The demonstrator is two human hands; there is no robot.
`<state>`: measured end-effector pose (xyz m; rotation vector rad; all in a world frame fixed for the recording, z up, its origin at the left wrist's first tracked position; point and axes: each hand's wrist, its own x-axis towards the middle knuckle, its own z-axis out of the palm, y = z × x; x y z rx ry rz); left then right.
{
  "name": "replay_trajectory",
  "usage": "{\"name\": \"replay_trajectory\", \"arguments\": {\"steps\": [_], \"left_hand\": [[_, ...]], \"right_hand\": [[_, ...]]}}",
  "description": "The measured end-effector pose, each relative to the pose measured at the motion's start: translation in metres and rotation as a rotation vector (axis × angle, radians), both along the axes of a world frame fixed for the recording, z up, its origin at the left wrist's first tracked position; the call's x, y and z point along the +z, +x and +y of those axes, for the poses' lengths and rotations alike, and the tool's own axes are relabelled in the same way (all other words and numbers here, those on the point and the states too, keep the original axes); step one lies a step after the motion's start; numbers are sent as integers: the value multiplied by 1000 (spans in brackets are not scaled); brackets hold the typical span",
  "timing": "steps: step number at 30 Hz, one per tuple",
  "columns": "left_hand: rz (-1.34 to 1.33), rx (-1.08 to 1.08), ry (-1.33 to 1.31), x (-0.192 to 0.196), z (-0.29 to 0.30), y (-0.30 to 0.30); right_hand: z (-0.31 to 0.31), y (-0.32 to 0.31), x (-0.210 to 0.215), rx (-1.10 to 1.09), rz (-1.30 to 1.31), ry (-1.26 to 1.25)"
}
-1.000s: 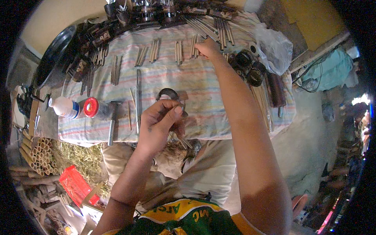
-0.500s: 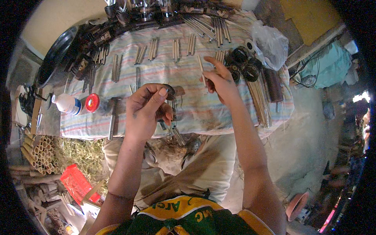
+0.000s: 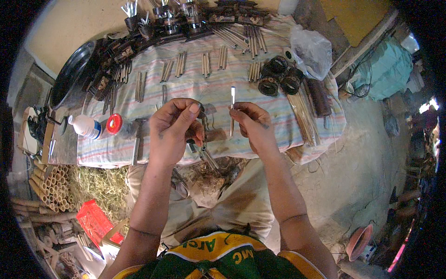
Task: The person assembles a decorative wind chime by inserting metal rods into a black cylindrical holder, applying adhesive from a red-lidded container, and securing the rods. The person repeatedly picks up rods, applies adhesive, inserts them into the holder, and adjusts the assembly.
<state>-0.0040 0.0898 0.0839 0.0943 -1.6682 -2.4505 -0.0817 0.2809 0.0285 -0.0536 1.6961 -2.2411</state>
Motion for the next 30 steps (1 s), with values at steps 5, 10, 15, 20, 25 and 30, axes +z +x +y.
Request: {"name": "replay_trajectory", "arguments": {"steps": [5,10,15,20,25,30], "left_hand": [[8,-27,-119,-2,2,5],[67,88,-240,-8,8,7],[145,183,-310,-13,11,7],[138,216,-275,-15,15,9],[173,250,-362,-20,15,8],[215,280,-408,-27,16,4]], "right_hand": [[-9,7,8,12,16,-3],[-13,12,12,94,31,-48],[-14,15,10,180,28,-14],[-16,18,9,181,47,32],[-17,19,8,174,36,55],[-19,21,7,182,45,56]]}}
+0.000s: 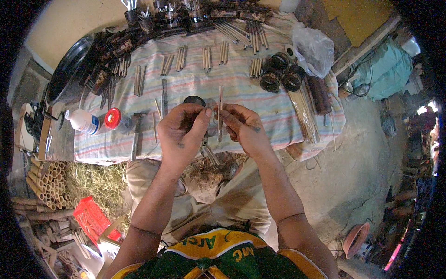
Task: The person assembles a decorative wind chime by inserting metal rods into a black cylindrical holder, applying adhesive from a red-lidded container, and securing the rods. The person repeatedly picks up rods, applies adhesive, inserts them into the holder, and adjusts the assembly.
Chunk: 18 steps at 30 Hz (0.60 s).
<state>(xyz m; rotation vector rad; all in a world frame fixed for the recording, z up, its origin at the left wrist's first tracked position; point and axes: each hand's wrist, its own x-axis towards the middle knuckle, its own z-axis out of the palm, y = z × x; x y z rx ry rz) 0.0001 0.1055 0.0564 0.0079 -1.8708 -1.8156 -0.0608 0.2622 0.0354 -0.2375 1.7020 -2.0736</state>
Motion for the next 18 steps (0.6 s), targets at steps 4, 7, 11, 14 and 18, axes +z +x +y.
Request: {"name": "replay_trajectory", "arguments": {"steps": [4,7,11,14,18], "left_hand": [[-12,0,-41,-4,1,-1],[-11,-6,-65,-5,1,-1],[-3,31,-74,-7,1,-3],[14,28,-159,-9,1,-5],[-21,17,-199,-7,0,-6]], "right_hand": [[1,2,2,9,6,19],[1,2,3,7,-24,20],[0,5,5,6,7,54],[0,7,7,-7,-7,68],[3,7,10,39,8,82]]}}
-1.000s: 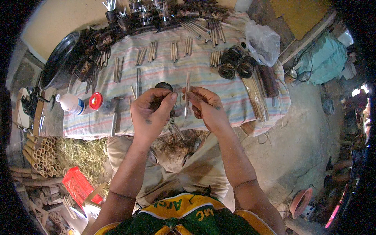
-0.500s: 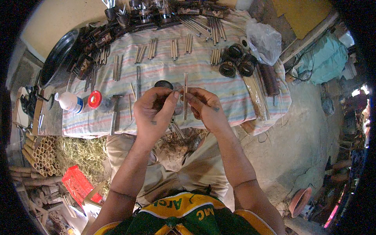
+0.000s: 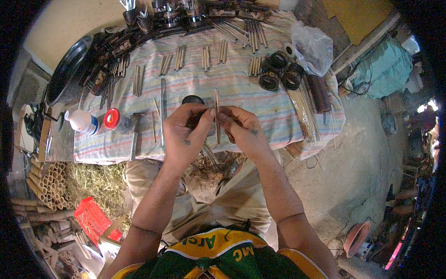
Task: The person assembles a decorative wind chime by inserting metal rods into a black cylindrical holder, applying adhesive from a red-lidded container, and securing the rods. The person repeatedly picks up rods, applies adhesive, inserts them into the holder, and adjusts the assembly.
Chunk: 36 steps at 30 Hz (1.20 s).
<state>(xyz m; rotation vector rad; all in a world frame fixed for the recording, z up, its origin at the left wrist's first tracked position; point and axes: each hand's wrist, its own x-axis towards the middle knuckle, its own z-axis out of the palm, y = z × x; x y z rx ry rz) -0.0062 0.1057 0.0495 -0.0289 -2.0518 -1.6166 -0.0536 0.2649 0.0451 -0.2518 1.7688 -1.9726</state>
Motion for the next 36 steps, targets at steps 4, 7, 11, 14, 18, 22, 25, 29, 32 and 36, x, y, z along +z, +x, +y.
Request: {"name": "replay_trajectory", "arguments": {"steps": [4,7,11,14,18,22,25,29,32,36], "left_hand": [[-41,-18,-80,8,-1,2],[-69,-80,-70,12,-3,1],[23,-134,-376,10,-15,-7],[29,-223,-440,8,-27,-15],[-91,-256,-250,15,-43,-19],[-88,-241,-186,38,-62,-24],[-108,-234,-176,50,-69,-24],[-100,-173,-168,45,-83,-22],[-97,-88,-255,19,-103,-17],[-203,11,-770,-31,-127,-3]], "right_hand": [[0,2,-3,-3,158,24],[-5,1,-10,-56,249,42],[-1,1,-12,-21,652,255],[5,-1,-12,30,732,335],[3,-4,-14,36,849,411],[-6,-9,-17,122,654,491],[-27,-12,-26,131,512,139],[-34,-18,-32,257,371,207],[-29,-21,-34,223,326,265],[-17,-26,-27,113,275,222]]}}
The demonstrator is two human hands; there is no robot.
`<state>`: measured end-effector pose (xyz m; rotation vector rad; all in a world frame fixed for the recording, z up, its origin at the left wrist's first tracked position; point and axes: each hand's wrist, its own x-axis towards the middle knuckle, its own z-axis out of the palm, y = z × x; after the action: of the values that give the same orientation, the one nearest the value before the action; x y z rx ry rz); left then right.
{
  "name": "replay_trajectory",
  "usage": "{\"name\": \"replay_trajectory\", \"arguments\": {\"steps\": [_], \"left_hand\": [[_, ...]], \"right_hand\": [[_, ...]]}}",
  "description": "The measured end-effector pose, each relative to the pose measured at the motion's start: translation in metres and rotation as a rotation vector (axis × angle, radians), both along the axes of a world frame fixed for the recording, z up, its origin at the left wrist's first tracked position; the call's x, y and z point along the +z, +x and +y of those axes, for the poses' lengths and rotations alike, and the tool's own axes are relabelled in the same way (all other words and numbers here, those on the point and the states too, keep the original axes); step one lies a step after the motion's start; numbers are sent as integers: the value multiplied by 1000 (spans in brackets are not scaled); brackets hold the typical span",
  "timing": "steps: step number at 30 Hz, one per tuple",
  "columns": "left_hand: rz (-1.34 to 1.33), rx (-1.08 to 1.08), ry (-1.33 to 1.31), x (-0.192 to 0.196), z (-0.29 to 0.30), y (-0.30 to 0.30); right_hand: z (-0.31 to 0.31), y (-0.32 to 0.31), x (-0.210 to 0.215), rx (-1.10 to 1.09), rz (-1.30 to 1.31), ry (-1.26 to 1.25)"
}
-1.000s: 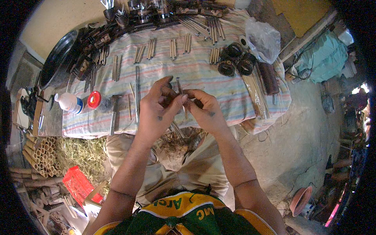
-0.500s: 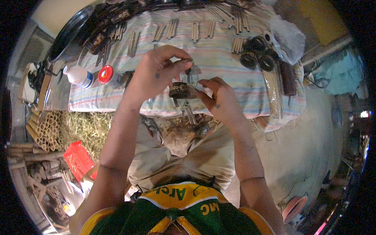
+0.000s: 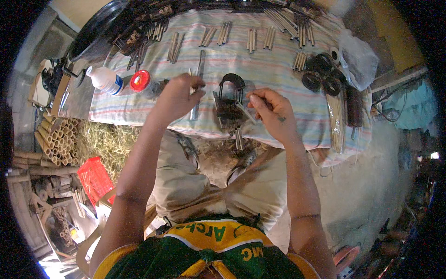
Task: The person assembles a decorative wind chime by inserting metal rods into a black cylindrical holder, applying adhesive from a red-lidded container, and securing the rods. The person repeatedly picks up rods, applies adhesive, inserts them into the holder, and adjusts the assembly.
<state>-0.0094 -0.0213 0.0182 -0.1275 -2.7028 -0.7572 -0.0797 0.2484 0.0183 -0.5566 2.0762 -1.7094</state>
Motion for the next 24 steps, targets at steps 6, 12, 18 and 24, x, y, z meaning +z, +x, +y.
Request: {"name": "replay_trajectory", "arguments": {"steps": [6,12,18,24], "left_hand": [[-288,203,-222,-43,20,16],[-42,82,62,-9,21,11],[-87,-102,364,45,30,10],[-18,-203,459,63,42,5]], "right_hand": [[-2,-5,10,-100,-42,-97],[-8,-1,18,-129,-100,-159],[-29,1,31,-11,-140,-129],[-44,4,43,227,-168,-50]]}}
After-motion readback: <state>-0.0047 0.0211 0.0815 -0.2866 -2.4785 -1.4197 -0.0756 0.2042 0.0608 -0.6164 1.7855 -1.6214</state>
